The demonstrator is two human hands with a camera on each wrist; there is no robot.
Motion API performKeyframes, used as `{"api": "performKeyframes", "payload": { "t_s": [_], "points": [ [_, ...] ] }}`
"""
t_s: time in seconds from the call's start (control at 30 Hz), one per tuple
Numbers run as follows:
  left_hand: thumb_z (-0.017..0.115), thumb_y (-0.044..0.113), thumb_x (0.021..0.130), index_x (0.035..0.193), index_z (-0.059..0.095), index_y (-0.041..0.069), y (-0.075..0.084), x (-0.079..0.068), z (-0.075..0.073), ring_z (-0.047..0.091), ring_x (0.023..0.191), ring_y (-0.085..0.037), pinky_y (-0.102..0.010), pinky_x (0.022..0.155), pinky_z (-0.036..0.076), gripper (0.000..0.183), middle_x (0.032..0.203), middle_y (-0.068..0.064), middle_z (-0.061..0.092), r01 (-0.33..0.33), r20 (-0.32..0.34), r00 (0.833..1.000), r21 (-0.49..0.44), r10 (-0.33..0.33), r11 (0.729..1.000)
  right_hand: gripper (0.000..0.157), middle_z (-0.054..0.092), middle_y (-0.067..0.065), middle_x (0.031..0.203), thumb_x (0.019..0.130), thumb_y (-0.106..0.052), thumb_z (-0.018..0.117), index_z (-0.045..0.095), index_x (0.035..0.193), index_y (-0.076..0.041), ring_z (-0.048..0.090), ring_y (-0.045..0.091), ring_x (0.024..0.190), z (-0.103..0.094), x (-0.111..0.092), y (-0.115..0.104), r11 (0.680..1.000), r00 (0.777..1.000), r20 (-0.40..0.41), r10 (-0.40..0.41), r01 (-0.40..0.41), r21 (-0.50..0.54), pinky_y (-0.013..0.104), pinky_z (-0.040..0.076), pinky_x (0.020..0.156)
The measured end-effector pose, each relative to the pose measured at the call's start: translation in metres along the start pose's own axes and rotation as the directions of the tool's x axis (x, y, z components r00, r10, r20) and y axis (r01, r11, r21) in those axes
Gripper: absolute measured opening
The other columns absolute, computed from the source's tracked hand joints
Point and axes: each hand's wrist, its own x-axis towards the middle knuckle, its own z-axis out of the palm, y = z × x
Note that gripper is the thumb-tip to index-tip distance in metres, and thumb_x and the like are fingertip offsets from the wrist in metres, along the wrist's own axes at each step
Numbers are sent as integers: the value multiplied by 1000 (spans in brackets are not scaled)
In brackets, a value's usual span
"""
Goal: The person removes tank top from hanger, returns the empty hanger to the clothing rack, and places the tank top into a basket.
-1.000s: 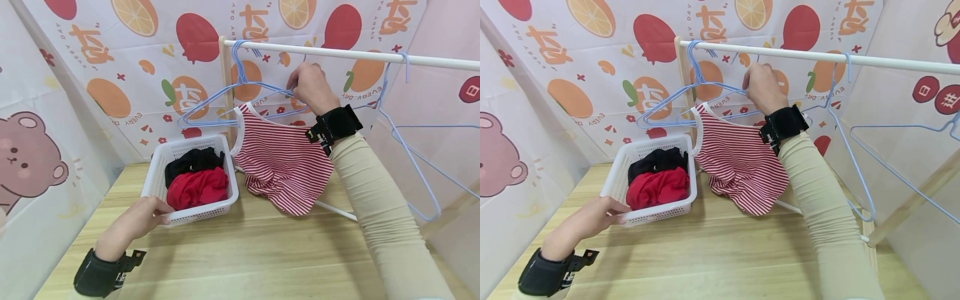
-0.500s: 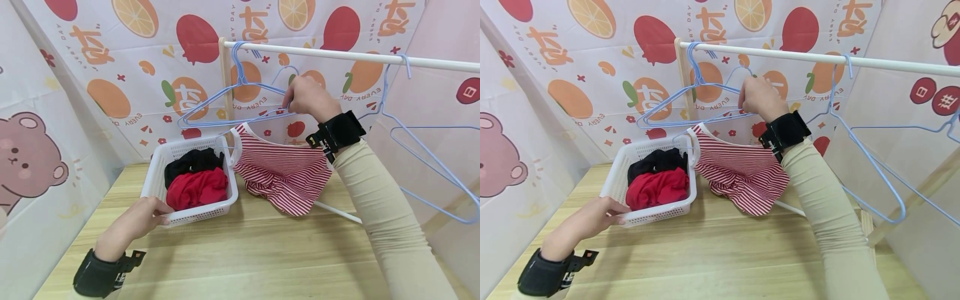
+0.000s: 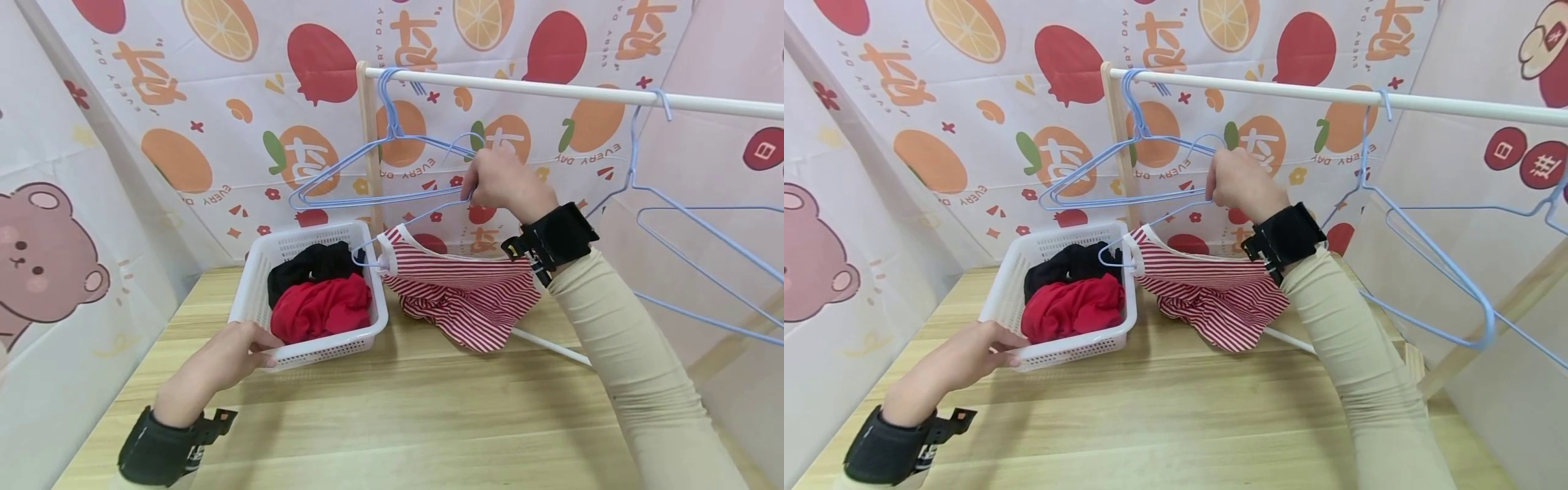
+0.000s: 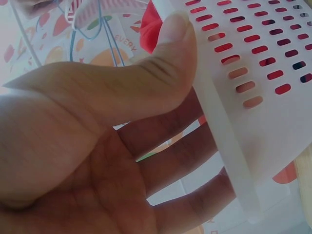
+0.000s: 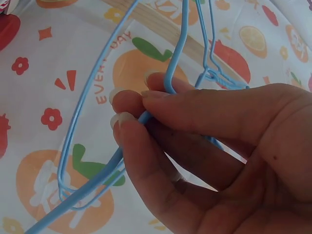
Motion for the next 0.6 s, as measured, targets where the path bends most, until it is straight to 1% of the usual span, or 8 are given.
{"api": "performKeyframes", "payload": {
  "t_s": [0.07, 0.17, 0.3, 0.5, 0.6],
  "points": [
    [86, -1, 77, 93, 83, 6, 0, 0, 0, 64, 83, -23, -40, 72, 55, 18, 88, -7, 75, 3, 3, 1000, -2, -3, 1000, 16, 74, 21, 113, 91, 2, 68, 82, 100, -1, 55, 32, 107, 3, -1, 1, 1000, 1000, 3, -5, 5, -7, 41, 49, 82],
    [85, -1, 77, 94, 82, 6, 0, 0, 0, 64, 83, -22, -40, 72, 55, 18, 88, -8, 75, 4, 8, 1000, -3, -4, 1000, 16, 76, 20, 110, 90, 2, 68, 82, 99, -1, 56, 31, 106, 9, -2, 2, 1000, 1000, 3, -11, 11, -11, 40, 48, 82],
    [85, -1, 77, 94, 82, 6, 0, 0, 0, 64, 82, -21, -40, 73, 56, 18, 88, -7, 76, 3, 11, 1000, -3, -3, 1000, 16, 78, 18, 104, 88, 3, 69, 82, 96, -2, 57, 30, 103, 16, -3, 6, 1000, 1000, 8, -26, 26, -17, 36, 49, 76],
    [85, 0, 77, 95, 82, 5, 0, 1, 0, 65, 82, -22, -42, 73, 57, 19, 88, -8, 76, 8, 12, 1000, -1, -8, 1000, 17, 78, 17, 104, 88, 4, 69, 82, 97, -1, 63, 29, 99, 23, -8, 12, 999, 999, 17, -49, 50, -15, 37, 51, 80],
    [86, 0, 77, 95, 82, 5, 0, 1, 0, 65, 83, -22, -42, 73, 57, 19, 88, -8, 76, 8, 15, 1000, 3, -8, 1000, 19, 79, 16, 104, 87, 5, 68, 83, 97, -2, 65, 28, 98, 27, -11, 15, 999, 999, 18, -47, 47, -25, 36, 51, 77]
  ]
}}
